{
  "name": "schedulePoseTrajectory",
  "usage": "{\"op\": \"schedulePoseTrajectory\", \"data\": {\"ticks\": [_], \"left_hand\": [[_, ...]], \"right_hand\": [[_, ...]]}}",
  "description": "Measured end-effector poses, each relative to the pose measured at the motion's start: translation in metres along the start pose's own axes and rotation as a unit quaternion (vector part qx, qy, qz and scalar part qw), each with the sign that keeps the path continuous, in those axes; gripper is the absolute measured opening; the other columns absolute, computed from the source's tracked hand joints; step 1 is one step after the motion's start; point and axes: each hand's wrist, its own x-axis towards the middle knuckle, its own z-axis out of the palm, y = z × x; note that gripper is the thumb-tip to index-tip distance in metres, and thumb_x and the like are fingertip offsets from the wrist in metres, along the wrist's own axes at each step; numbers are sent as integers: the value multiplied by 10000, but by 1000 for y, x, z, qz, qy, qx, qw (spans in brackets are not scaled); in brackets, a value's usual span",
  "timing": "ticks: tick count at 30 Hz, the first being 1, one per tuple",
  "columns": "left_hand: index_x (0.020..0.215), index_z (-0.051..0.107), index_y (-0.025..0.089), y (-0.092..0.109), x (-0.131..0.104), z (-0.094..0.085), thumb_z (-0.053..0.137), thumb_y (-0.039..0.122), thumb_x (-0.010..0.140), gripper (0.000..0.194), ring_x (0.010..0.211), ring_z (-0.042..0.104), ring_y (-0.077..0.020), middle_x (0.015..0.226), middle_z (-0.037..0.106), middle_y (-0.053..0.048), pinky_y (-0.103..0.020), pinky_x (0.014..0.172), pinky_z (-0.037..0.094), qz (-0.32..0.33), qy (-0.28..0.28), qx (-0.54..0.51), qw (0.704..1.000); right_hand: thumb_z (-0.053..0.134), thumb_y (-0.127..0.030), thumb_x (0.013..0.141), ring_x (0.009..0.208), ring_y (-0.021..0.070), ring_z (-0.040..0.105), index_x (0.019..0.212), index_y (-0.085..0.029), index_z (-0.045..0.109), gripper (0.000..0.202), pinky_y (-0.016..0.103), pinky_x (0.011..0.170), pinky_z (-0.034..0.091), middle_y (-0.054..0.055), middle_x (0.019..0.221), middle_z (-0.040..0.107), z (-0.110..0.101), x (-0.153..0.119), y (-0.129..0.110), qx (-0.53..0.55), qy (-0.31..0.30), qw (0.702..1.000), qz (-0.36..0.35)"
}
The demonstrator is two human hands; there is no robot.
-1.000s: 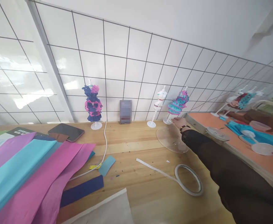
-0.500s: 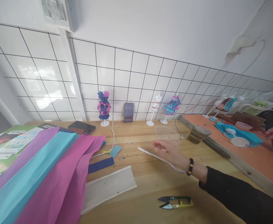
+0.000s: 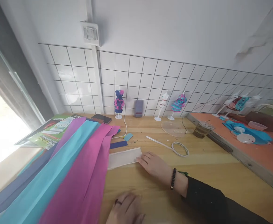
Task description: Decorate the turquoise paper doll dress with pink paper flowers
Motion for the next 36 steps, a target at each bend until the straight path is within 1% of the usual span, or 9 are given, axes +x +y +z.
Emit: {"op": "schedulePoseTrajectory", "data": {"ticks": [3, 7, 12, 17, 20, 23, 28, 31, 36], "left_hand": [[1086, 548, 180, -12, -10, -12, 508, 289, 783, 324, 1002, 571, -230, 1036, 636, -77, -307, 804, 505, -7, -2, 103, 995], [1083, 558, 166, -30, -27, -26, 423, 187, 779, 333, 1097, 491, -284, 1116, 581, -128, -404, 846, 454, -133, 20, 194, 972], [1195, 489, 175, -47, -33, -46, 314, 20, 731, 520, 1098, 492, -225, 1159, 561, -91, -360, 885, 421, -240, -68, 164, 955], [1249, 442, 193, -61, -24, -68, 267, -17, 723, 593, 909, 599, -179, 1016, 635, -76, -301, 794, 455, -320, -130, 114, 932], [1249, 451, 186, -69, -18, -84, 331, 119, 792, 478, 922, 609, -192, 1019, 649, -74, -290, 795, 463, -365, -97, 88, 922], [1263, 430, 228, -74, -12, -106, 368, 256, 817, 452, 884, 627, -167, 982, 670, -24, -241, 741, 484, -416, -50, 66, 905], [1188, 503, 266, -77, -3, -134, 404, 310, 784, 418, 740, 648, -145, 933, 683, 13, -189, 563, 489, -482, 5, 30, 876], [1144, 542, 266, -75, -1, -135, 401, 294, 784, 387, 740, 647, -137, 912, 690, 19, -183, 597, 492, -484, 13, 22, 875], [1153, 535, 295, -72, -5, -125, 403, 360, 805, 378, 847, 639, -140, 952, 682, 45, -187, 682, 492, -474, -3, 7, 880]], "right_hand": [[416, -79, 851, 863, 207, 568, 1168, -93, 483, 324, 354, 754, 431, 129, 899, 632, 0, 6, -4, -31, -25, 999, -8], [437, -91, 845, 743, 184, 574, 1141, -141, 506, 308, 316, 670, 416, 86, 794, 628, -1, 14, -5, -53, -36, 998, -5], [415, -84, 848, 757, 194, 565, 1121, -132, 518, 295, 322, 657, 409, 92, 812, 621, -1, 13, 0, -35, -17, 999, -7], [393, -62, 841, 816, 203, 559, 1127, -125, 516, 318, 350, 722, 415, 115, 884, 622, -4, 1, 5, 17, 12, 1000, 4], [404, -57, 835, 838, 197, 559, 1120, -131, 522, 317, 349, 746, 419, 111, 933, 621, -2, -5, 5, 50, 18, 999, 2], [419, -67, 836, 888, 202, 546, 1107, -138, 530, 302, 348, 773, 420, 110, 976, 614, -1, -7, 3, 68, 21, 997, 6], [421, -92, 848, 899, 207, 535, 1068, -146, 545, 258, 354, 784, 420, 121, 982, 597, 0, 10, 1, 73, 31, 997, 3], [429, -101, 848, 859, 207, 542, 1056, -151, 552, 246, 350, 758, 428, 117, 970, 594, 1, 29, -1, 59, 15, 998, -1], [443, -92, 836, 841, 206, 542, 1038, -148, 561, 240, 336, 750, 429, 103, 933, 597, -2, 58, -6, 54, -14, 998, -4]]}}
